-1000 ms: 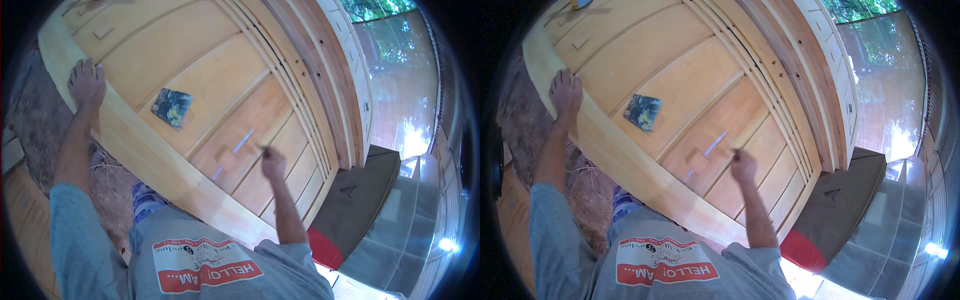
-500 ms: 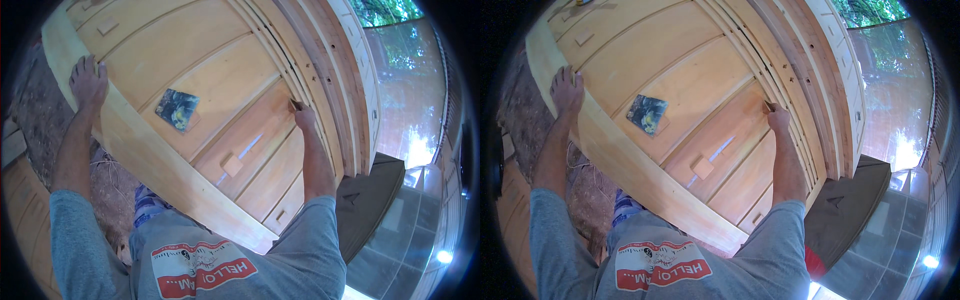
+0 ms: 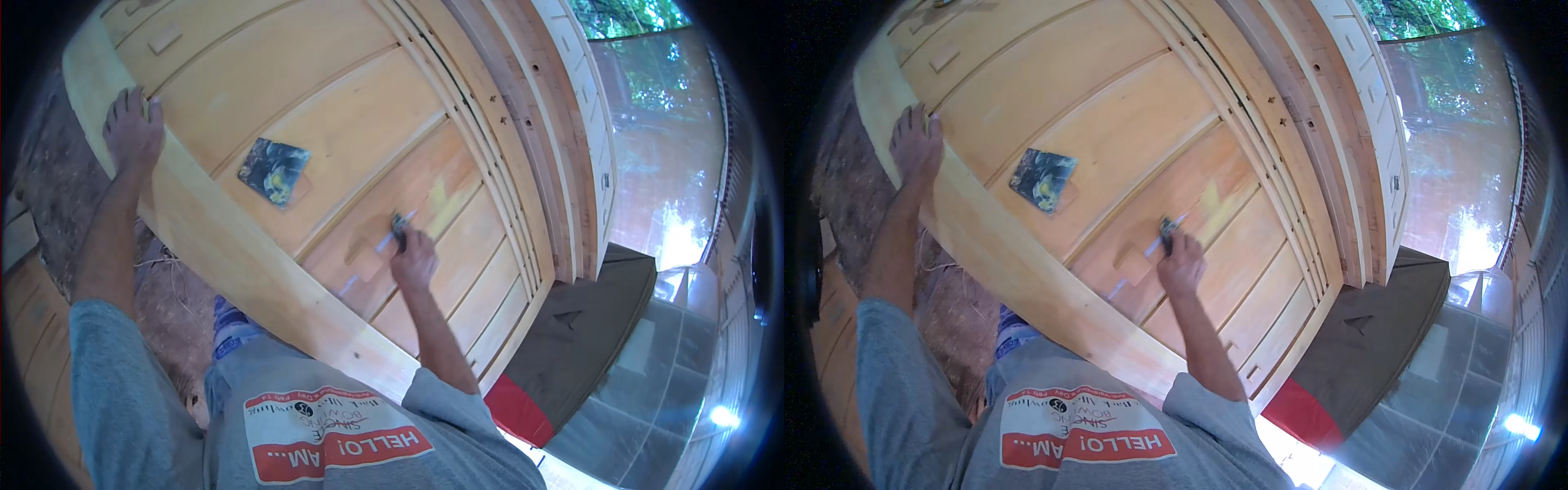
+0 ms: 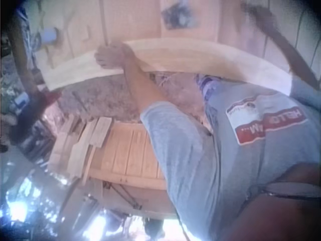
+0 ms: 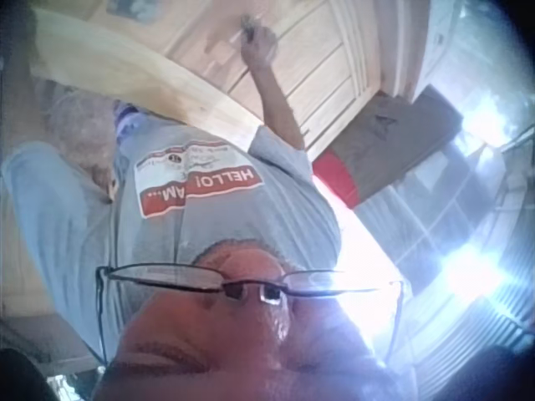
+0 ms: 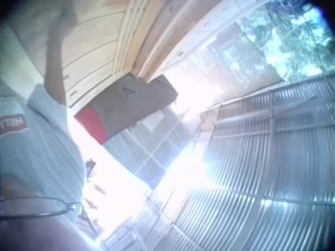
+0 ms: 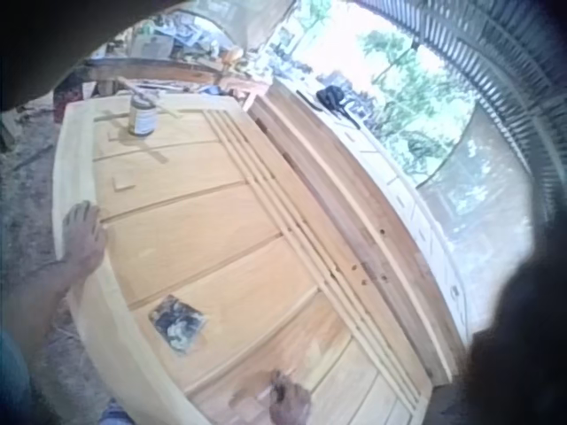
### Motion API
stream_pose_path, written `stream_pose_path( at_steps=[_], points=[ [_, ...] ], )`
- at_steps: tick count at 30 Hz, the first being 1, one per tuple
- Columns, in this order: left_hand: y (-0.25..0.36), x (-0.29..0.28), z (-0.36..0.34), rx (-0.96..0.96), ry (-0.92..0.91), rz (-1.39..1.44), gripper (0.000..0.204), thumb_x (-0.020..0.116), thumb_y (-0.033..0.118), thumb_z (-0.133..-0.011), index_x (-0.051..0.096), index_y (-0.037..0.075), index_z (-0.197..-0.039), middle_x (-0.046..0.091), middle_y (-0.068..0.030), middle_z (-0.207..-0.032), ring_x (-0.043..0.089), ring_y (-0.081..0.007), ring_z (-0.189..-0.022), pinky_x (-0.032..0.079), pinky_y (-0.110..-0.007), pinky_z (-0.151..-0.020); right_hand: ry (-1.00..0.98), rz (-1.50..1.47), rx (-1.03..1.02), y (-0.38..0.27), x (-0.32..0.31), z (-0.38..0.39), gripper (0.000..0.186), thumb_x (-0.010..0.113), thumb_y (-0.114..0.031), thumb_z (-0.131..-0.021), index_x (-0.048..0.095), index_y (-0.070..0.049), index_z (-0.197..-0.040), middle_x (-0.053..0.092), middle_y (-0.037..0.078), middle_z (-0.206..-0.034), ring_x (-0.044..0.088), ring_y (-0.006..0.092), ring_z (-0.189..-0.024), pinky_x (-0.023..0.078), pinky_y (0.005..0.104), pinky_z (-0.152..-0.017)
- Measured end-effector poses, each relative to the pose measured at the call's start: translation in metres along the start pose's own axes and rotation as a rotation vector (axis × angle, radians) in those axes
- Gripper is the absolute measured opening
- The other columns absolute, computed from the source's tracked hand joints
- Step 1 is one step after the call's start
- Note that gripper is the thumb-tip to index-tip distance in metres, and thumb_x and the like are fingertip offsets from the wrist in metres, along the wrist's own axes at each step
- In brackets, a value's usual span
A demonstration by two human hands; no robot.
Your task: The person sands the raised square details on a wooden door using a piece of sandpaper and applies a liquid finish with a brush.
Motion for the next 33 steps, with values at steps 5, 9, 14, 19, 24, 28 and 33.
stream_pose_path(
  at_steps=[5, 9, 14, 19, 24, 28, 33],
  points=[
    [-0.001, 0.000, -0.001, -0.011, -0.044, -0.031, 0.048, 0.051, 0.043, -0.099, 0.055, 0.015, -0.138, 0.050, -0.0124, -0.146, 0.045, -0.0331, -0.135, 0.035, -0.050, -0.111, -0.127, -0.117, 0.072, 0.027, -0.025, -0.006, 0.030, 0.064, -0.002, -0.079, 0.072, -0.013, -0.107, 0.071, 0.010, -0.094, 0.070, 0.0297, -0.086, 0.057, 0.0413, -0.075],
    [0.004, -0.003, 0.000, 0.014, -0.008, 0.014, 0.048, 0.051, 0.043, -0.099, 0.055, 0.014, -0.138, 0.050, -0.0132, -0.146, 0.045, -0.0338, -0.135, 0.035, -0.051, -0.112, 0.007, 0.112, 0.079, 0.127, -0.045, -0.118, 0.028, 0.060, -0.009, -0.085, 0.075, -0.015, -0.108, 0.075, 0.013, -0.097, 0.073, 0.0329, -0.084, 0.058, 0.0440, -0.075],
    [0.003, -0.002, 0.001, 0.037, 0.021, 0.049, 0.048, 0.051, 0.042, -0.099, 0.054, 0.014, -0.138, 0.050, -0.0138, -0.145, 0.045, -0.0346, -0.135, 0.035, -0.052, -0.111, -0.080, 0.088, 0.146, 0.194, -0.021, -0.184, 0.033, 0.060, -0.011, -0.083, 0.075, -0.017, -0.111, 0.075, 0.015, -0.099, 0.072, 0.0339, -0.093, 0.057, 0.0427, -0.082],
    [-0.001, 0.001, 0.001, 0.026, 0.001, 0.049, 0.049, 0.050, 0.042, -0.100, 0.052, 0.015, -0.140, 0.049, -0.0135, -0.147, 0.045, -0.0348, -0.136, 0.034, -0.053, -0.112, -0.169, 0.032, 0.146, 0.186, -0.005, -0.173, 0.033, 0.058, -0.011, -0.083, 0.076, -0.014, -0.110, 0.075, 0.017, -0.099, 0.072, 0.0338, -0.093, 0.057, 0.0431, -0.083],
    [-0.002, 0.002, 0.000, 0.019, -0.001, 0.055, 0.049, 0.050, 0.043, -0.100, 0.051, 0.015, -0.141, 0.049, -0.0131, -0.147, 0.044, -0.0348, -0.137, 0.034, -0.053, -0.112, -0.096, 0.003, -0.031, 0.101, -0.001, -0.072, 0.023, 0.060, -0.005, -0.081, 0.075, -0.012, -0.097, 0.074, 0.013, -0.088, 0.072, 0.0331, -0.080, 0.057, 0.0435, -0.073],
    [-0.002, 0.002, -0.002, 0.012, -0.023, 0.032, 0.048, 0.050, 0.043, -0.100, 0.052, 0.016, -0.140, 0.049, -0.0128, -0.147, 0.044, -0.0345, -0.137, 0.035, -0.053, -0.111, -0.082, -0.044, 0.000, 0.025, -0.013, 0.016, 0.020, 0.062, -0.001, -0.078, 0.071, -0.008, -0.095, 0.070, 0.014, -0.091, 0.068, 0.0343, -0.082, 0.055, 0.0475, -0.075],
    [0.001, -0.004, -0.001, -0.005, -0.016, 0.004, 0.048, 0.051, 0.044, -0.100, 0.055, 0.014, -0.138, 0.051, -0.0130, -0.145, 0.045, -0.0324, -0.135, 0.035, -0.052, -0.111, -0.238, -0.097, 0.120, 0.038, -0.020, 0.020, 0.027, 0.063, -0.006, -0.082, 0.075, -0.013, -0.105, 0.075, 0.013, -0.098, 0.073, 0.0296, -0.091, 0.058, 0.0412, -0.080]
  ],
)
Point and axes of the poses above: each hand's wrist, its own z-axis away from the middle knuckle, its own x-axis out of the palm, y = z × x, the point moved 10 cm from there along -z, towards the middle knuckle
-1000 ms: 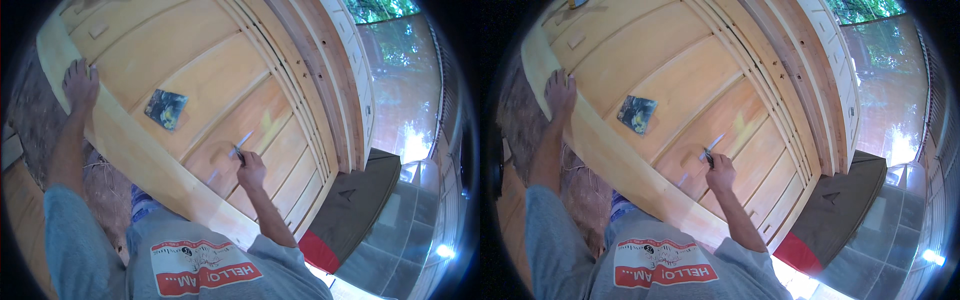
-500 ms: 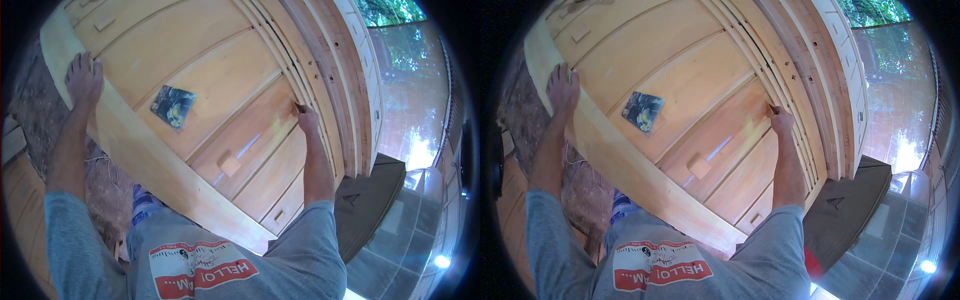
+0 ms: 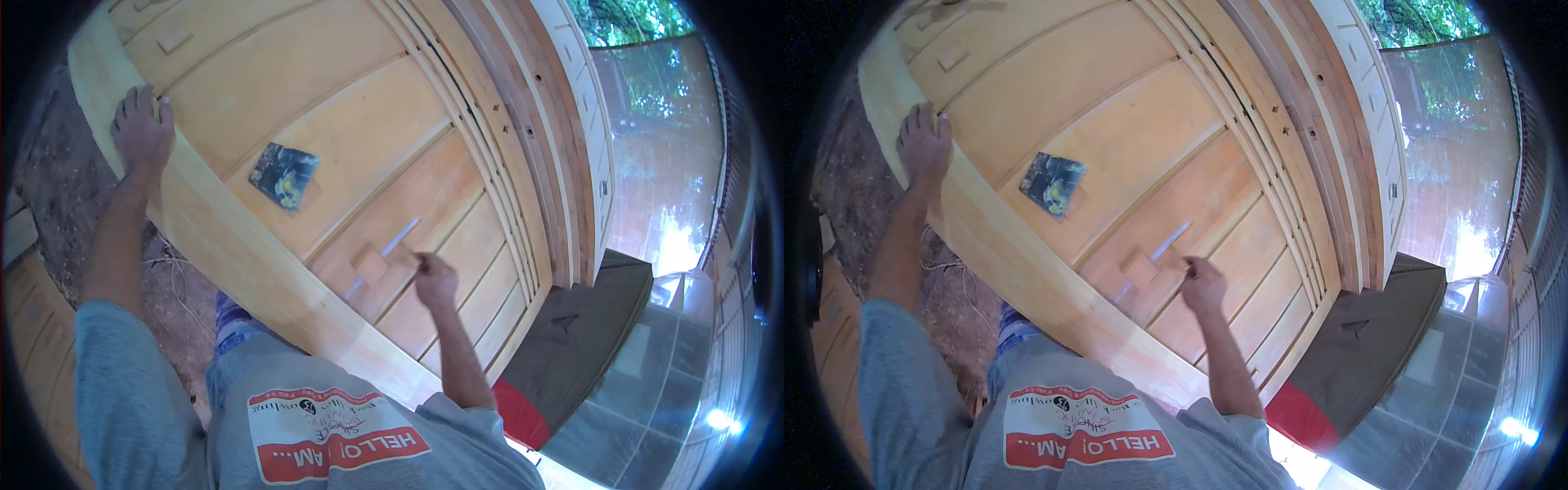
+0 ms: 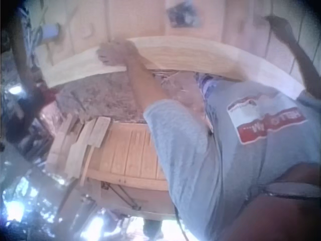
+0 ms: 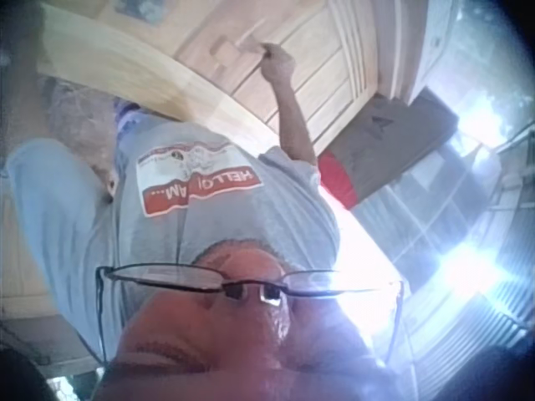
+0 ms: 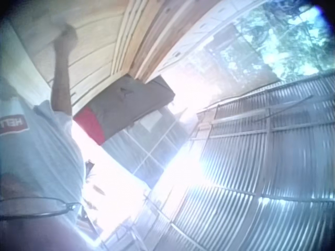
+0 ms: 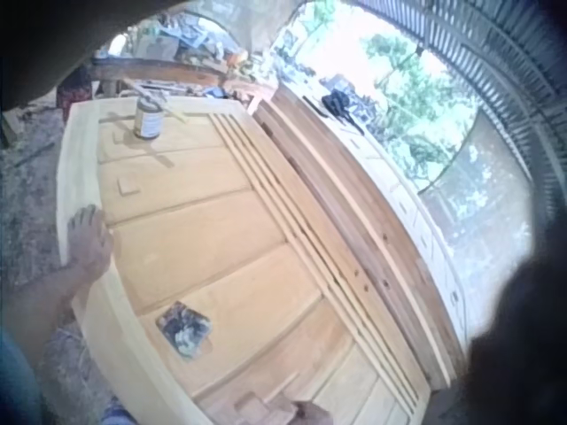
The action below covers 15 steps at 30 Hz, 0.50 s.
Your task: The person sands the raised square details on a wooden door using a piece of sandpaper and applies a liquid finish with a brush.
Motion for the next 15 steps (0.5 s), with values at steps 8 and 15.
stream_pose_path(
  at_steps=[8, 15],
  points=[
    [0.004, 0.000, -0.001, 0.006, -0.005, 0.051, 0.048, 0.051, 0.043, -0.099, 0.055, 0.015, -0.138, 0.049, -0.0135, -0.146, 0.043, -0.0338, -0.137, 0.033, -0.052, -0.112, 0.141, 0.114, 0.011, 0.086, -0.055, -0.208, 0.030, 0.058, -0.011, -0.083, 0.076, -0.014, -0.107, 0.075, 0.016, -0.096, 0.072, 0.0344, -0.093, 0.056, 0.0457, -0.082],
    [-0.004, -0.001, 0.003, 0.010, 0.002, 0.034, 0.049, 0.050, 0.044, -0.099, 0.055, 0.015, -0.138, 0.049, -0.0123, -0.147, 0.043, -0.0332, -0.137, 0.033, -0.052, -0.112, 0.030, 0.177, 0.087, 0.065, -0.036, -0.229, 0.027, 0.060, -0.017, -0.086, 0.075, -0.014, -0.108, 0.074, 0.017, -0.097, 0.071, 0.0361, -0.093, 0.055, 0.0449, -0.081]
  ],
)
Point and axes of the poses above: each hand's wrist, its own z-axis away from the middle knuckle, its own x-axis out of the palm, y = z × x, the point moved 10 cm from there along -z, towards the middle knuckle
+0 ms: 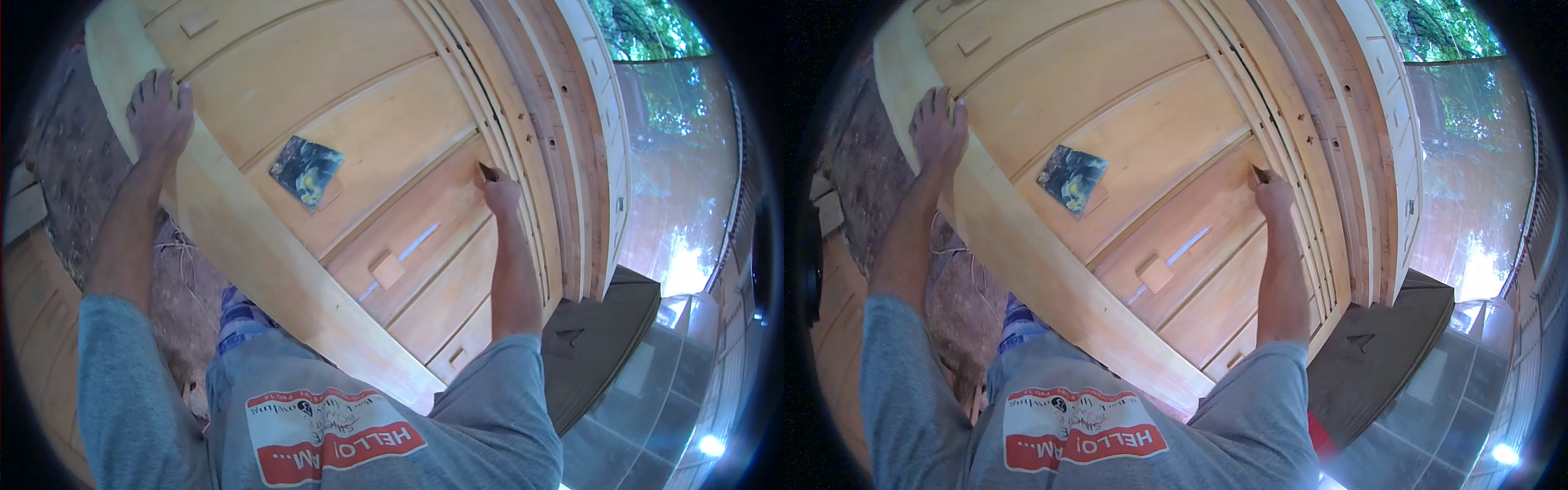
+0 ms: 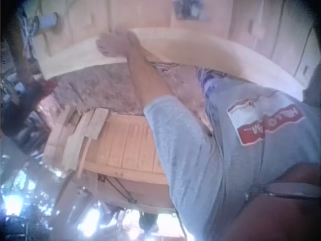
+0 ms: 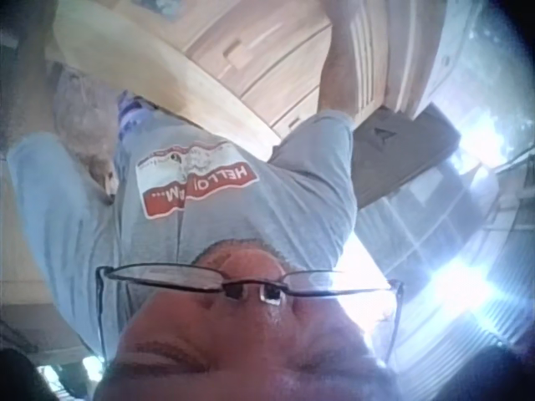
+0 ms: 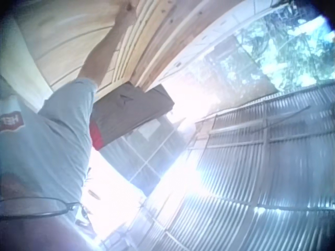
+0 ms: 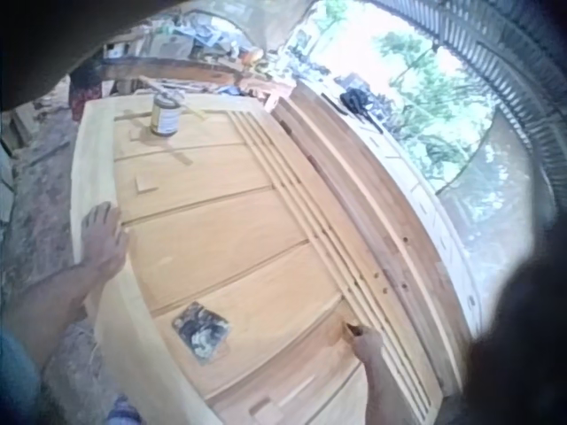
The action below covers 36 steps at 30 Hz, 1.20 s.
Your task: The person sands the raised square details on a wooden door using a piece of sandpaper and applies a liquid finish with a brush.
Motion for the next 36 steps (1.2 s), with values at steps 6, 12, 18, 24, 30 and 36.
stream_pose_path(
  at_steps=[6, 12, 18, 24, 30, 36],
  points=[
    [0.008, 0.005, -0.002, 0.019, 0.001, -0.005, 0.050, 0.051, 0.043, -0.099, 0.051, 0.014, -0.141, 0.048, -0.0140, -0.147, 0.043, -0.0346, -0.137, 0.032, -0.054, -0.112, 0.253, -0.045, -0.218, -0.061, 0.035, 0.141, 0.016, 0.070, -0.018, -0.084, 0.070, -0.010, -0.098, 0.068, 0.014, -0.088, 0.067, 0.0361, -0.084, 0.054, 0.0488, -0.073],
    [0.001, 0.003, -0.002, -0.008, 0.003, -0.022, 0.049, 0.050, 0.043, -0.099, 0.053, 0.015, -0.139, 0.049, -0.0131, -0.146, 0.043, -0.0332, -0.138, 0.032, -0.052, -0.113, 0.117, -0.130, -0.216, -0.129, 0.017, 0.253, 0.032, 0.066, -0.002, -0.077, 0.069, -0.013, -0.107, 0.068, 0.012, -0.095, 0.066, 0.0337, -0.092, 0.056, 0.0465, -0.075],
    [0.003, 0.002, -0.004, -0.012, -0.018, -0.031, 0.049, 0.050, 0.043, -0.100, 0.053, 0.014, -0.139, 0.048, -0.0139, -0.147, 0.043, -0.0337, -0.138, 0.032, -0.052, -0.113, 0.221, -0.063, -0.134, -0.043, -0.019, 0.153, 0.030, 0.060, -0.001, -0.082, 0.075, -0.014, -0.104, 0.075, 0.011, -0.099, 0.072, 0.0292, -0.090, 0.058, 0.0407, -0.080],
    [0.006, 0.003, -0.002, 0.005, -0.007, -0.010, 0.049, 0.050, 0.044, -0.100, 0.054, 0.014, -0.139, 0.048, -0.0137, -0.147, 0.043, -0.0336, -0.137, 0.033, -0.052, -0.113, 0.066, -0.139, -0.092, 0.015, -0.018, 0.018, 0.030, 0.060, -0.012, -0.085, 0.076, -0.017, -0.110, 0.075, 0.013, -0.099, 0.072, 0.0304, -0.094, 0.057, 0.0421, -0.082],
    [0.002, 0.004, 0.000, 0.004, -0.002, -0.014, 0.051, 0.050, 0.046, -0.100, 0.054, 0.015, -0.140, 0.048, -0.0132, -0.147, 0.043, -0.0325, -0.138, 0.033, -0.051, -0.113, -0.071, 0.037, -0.047, -0.015, 0.026, 0.082, 0.033, 0.059, -0.012, -0.083, 0.075, -0.019, -0.111, 0.075, 0.011, -0.101, 0.072, 0.0321, -0.094, 0.056, 0.0438, -0.082],
    [0.000, 0.005, -0.002, -0.020, -0.038, -0.017, 0.050, 0.050, 0.042, -0.101, 0.050, 0.015, -0.142, 0.046, -0.0137, -0.149, 0.041, -0.0347, -0.139, 0.032, -0.053, -0.114, 0.010, -0.095, -0.225, -0.112, 0.017, 0.232, 0.024, 0.063, -0.003, -0.080, 0.072, -0.012, -0.100, 0.072, 0.011, -0.094, 0.070, 0.0313, -0.091, 0.056, 0.0440, -0.077]
  ],
)
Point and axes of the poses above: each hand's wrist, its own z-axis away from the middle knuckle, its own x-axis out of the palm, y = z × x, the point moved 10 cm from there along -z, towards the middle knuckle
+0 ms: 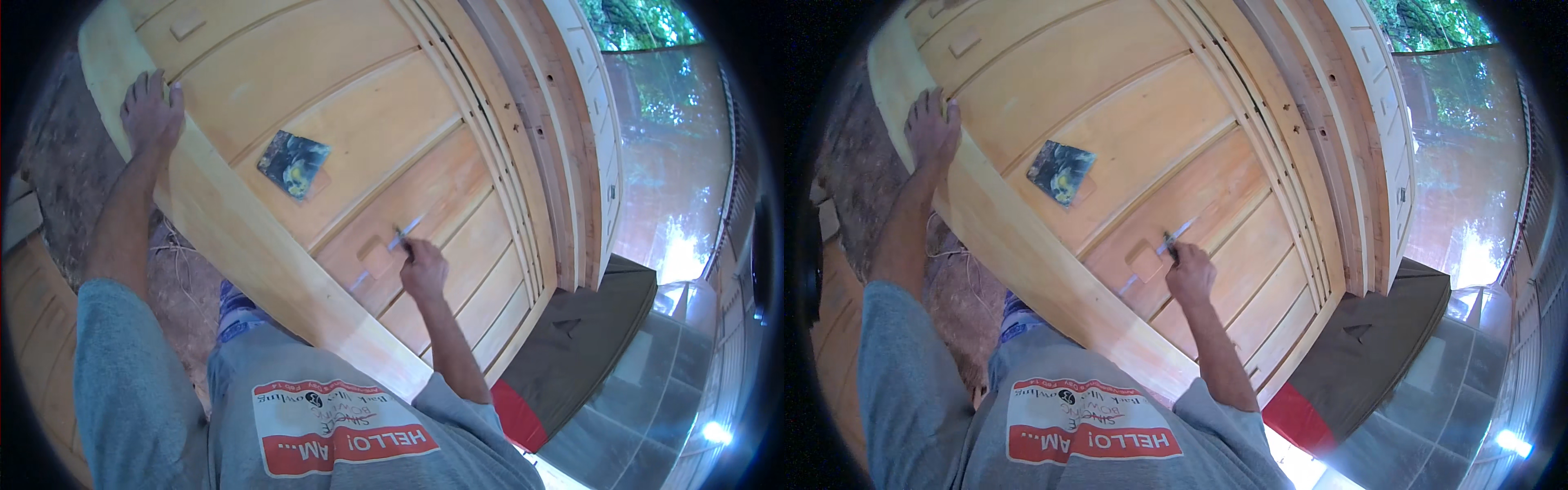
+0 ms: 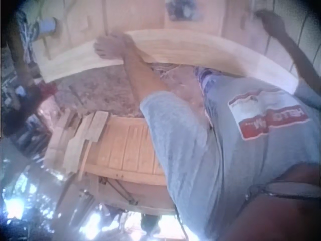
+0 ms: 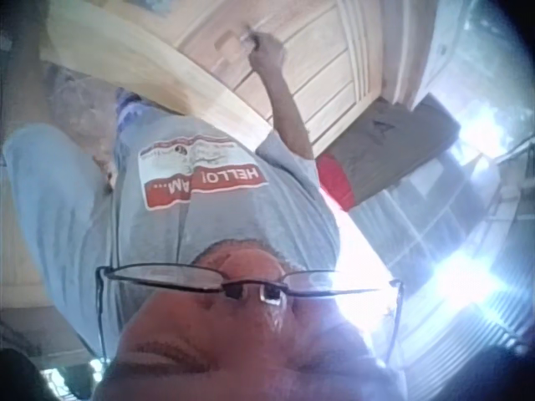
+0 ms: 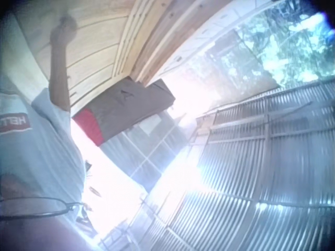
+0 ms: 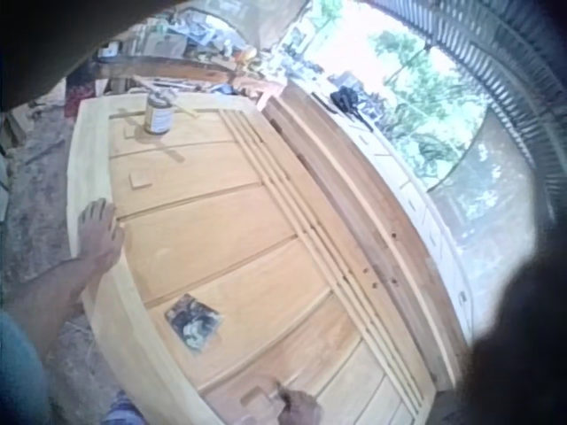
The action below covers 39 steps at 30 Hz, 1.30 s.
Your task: The person sands the raised square details on a wooden door using a piece of sandpaper and applies a liquid finish with a brush.
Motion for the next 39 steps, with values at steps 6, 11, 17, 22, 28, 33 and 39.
stream_pose_path(
  at_steps=[6, 11, 17, 22, 28, 33, 39],
  points=[
    [0.002, -0.008, 0.001, -0.004, 0.041, -0.043, 0.050, 0.050, 0.044, -0.099, 0.055, 0.014, -0.139, 0.050, -0.0120, -0.145, 0.044, -0.0316, -0.136, 0.034, -0.050, -0.112, 0.085, -0.017, 0.024, 0.062, -0.033, -0.063, 0.027, 0.061, -0.004, -0.082, 0.074, -0.013, -0.104, 0.075, 0.012, -0.098, 0.072, 0.0330, -0.088, 0.058, 0.0438, -0.080],
    [0.008, -0.007, -0.002, -0.003, 0.017, 0.020, 0.049, 0.050, 0.044, -0.099, 0.055, 0.014, -0.137, 0.050, -0.0113, -0.144, 0.044, -0.0314, -0.136, 0.033, -0.051, -0.112, 0.170, -0.030, 0.081, 0.131, -0.050, -0.186, 0.032, 0.056, -0.008, -0.083, 0.075, -0.014, -0.108, 0.074, 0.016, -0.099, 0.071, 0.0356, -0.093, 0.057, 0.0448, -0.082],
    [0.003, -0.008, 0.001, 0.006, 0.066, 0.028, 0.049, 0.049, 0.043, -0.099, 0.055, 0.014, -0.137, 0.050, -0.0113, -0.145, 0.043, -0.0319, -0.137, 0.032, -0.050, -0.113, 0.043, -0.028, 0.108, 0.118, -0.021, -0.219, 0.030, 0.057, -0.011, -0.083, 0.075, -0.012, -0.107, 0.074, 0.017, -0.099, 0.071, 0.0353, -0.095, 0.055, 0.0438, -0.085],
    [0.003, -0.008, 0.000, -0.007, 0.034, 0.021, 0.050, 0.050, 0.043, -0.099, 0.054, 0.014, -0.139, 0.050, -0.0117, -0.146, 0.042, -0.0323, -0.138, 0.031, -0.050, -0.114, 0.165, 0.124, -0.070, 0.059, 0.012, -0.147, 0.017, 0.062, -0.015, -0.086, 0.070, -0.010, -0.100, 0.066, 0.016, -0.091, 0.064, 0.0369, -0.089, 0.051, 0.0509, -0.077],
    [0.003, -0.006, -0.001, -0.011, 0.027, 0.003, 0.050, 0.050, 0.043, -0.099, 0.054, 0.013, -0.139, 0.049, -0.0120, -0.146, 0.042, -0.0325, -0.137, 0.032, -0.050, -0.114, 0.171, -0.005, -0.130, -0.037, 0.006, -0.039, 0.035, 0.064, -0.002, -0.075, 0.065, -0.010, -0.108, 0.066, 0.013, -0.097, 0.063, 0.0357, -0.090, 0.054, 0.0473, -0.075],
    [0.002, -0.007, -0.001, -0.025, -0.020, -0.001, 0.050, 0.050, 0.042, -0.099, 0.054, 0.012, -0.139, 0.049, -0.0121, -0.146, 0.042, -0.0325, -0.137, 0.032, -0.050, -0.113, 0.188, -0.115, -0.083, 0.010, -0.021, -0.050, 0.032, 0.062, 0.000, -0.079, 0.073, -0.014, -0.105, 0.073, 0.010, -0.100, 0.070, 0.0312, -0.094, 0.058, 0.0431, -0.078],
    [0.002, -0.005, -0.002, -0.013, 0.007, 0.014, 0.049, 0.050, 0.042, -0.099, 0.052, 0.015, -0.140, 0.048, -0.0131, -0.148, 0.041, -0.0336, -0.139, 0.031, -0.052, -0.114, 0.121, 0.053, 0.134, 0.145, -0.042, -0.183, 0.034, 0.057, -0.010, -0.084, 0.075, -0.016, -0.112, 0.075, 0.013, -0.104, 0.072, 0.0321, -0.094, 0.057, 0.0424, -0.083]
  ],
)
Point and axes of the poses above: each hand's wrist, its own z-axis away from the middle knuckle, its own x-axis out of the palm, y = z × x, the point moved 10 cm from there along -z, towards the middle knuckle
